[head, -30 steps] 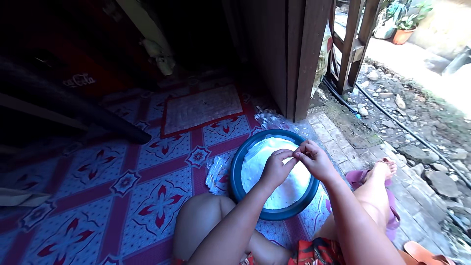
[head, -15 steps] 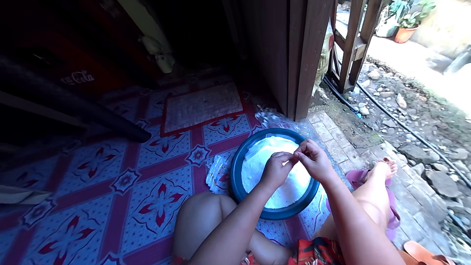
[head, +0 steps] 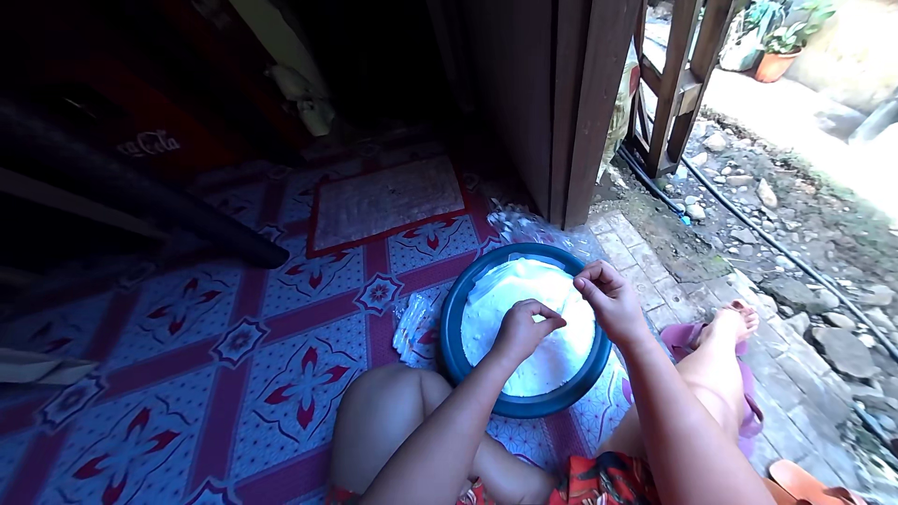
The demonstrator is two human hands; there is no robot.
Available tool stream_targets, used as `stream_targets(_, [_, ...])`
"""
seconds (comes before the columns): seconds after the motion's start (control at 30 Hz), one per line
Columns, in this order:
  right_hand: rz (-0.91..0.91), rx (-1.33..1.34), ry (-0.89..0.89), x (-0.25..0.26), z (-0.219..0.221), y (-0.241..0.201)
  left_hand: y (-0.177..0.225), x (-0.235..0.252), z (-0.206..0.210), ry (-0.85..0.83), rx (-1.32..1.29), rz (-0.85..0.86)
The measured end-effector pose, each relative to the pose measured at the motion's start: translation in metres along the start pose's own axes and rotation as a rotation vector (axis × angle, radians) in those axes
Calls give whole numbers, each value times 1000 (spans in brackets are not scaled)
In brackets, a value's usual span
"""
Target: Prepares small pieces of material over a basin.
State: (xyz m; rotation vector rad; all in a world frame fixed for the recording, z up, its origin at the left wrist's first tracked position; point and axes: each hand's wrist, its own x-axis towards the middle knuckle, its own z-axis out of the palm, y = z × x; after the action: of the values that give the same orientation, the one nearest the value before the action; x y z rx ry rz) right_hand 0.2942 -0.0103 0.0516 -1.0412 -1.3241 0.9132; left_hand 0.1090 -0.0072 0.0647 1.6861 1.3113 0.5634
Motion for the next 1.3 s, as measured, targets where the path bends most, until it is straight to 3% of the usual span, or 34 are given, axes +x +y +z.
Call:
stream_targets(0.27, [-1,40,-33,1,-1,-4,14,-3,-10,-246,-14,84])
stream_targets(0.5, [4,-2,-108,2,3,0,28,-3,-5,57,-168,204])
stream_targets(0.73, [60,-190,-112,1,2,6,33,-4,-8,68,-228,138])
stream_targets(1.0, [41,-46,-100,1,8,-4,25,-2,-8,75,-304,132])
stream_targets(1.3, [5,-79,-142,1,8,0,24,-1,-6,18,-300,125])
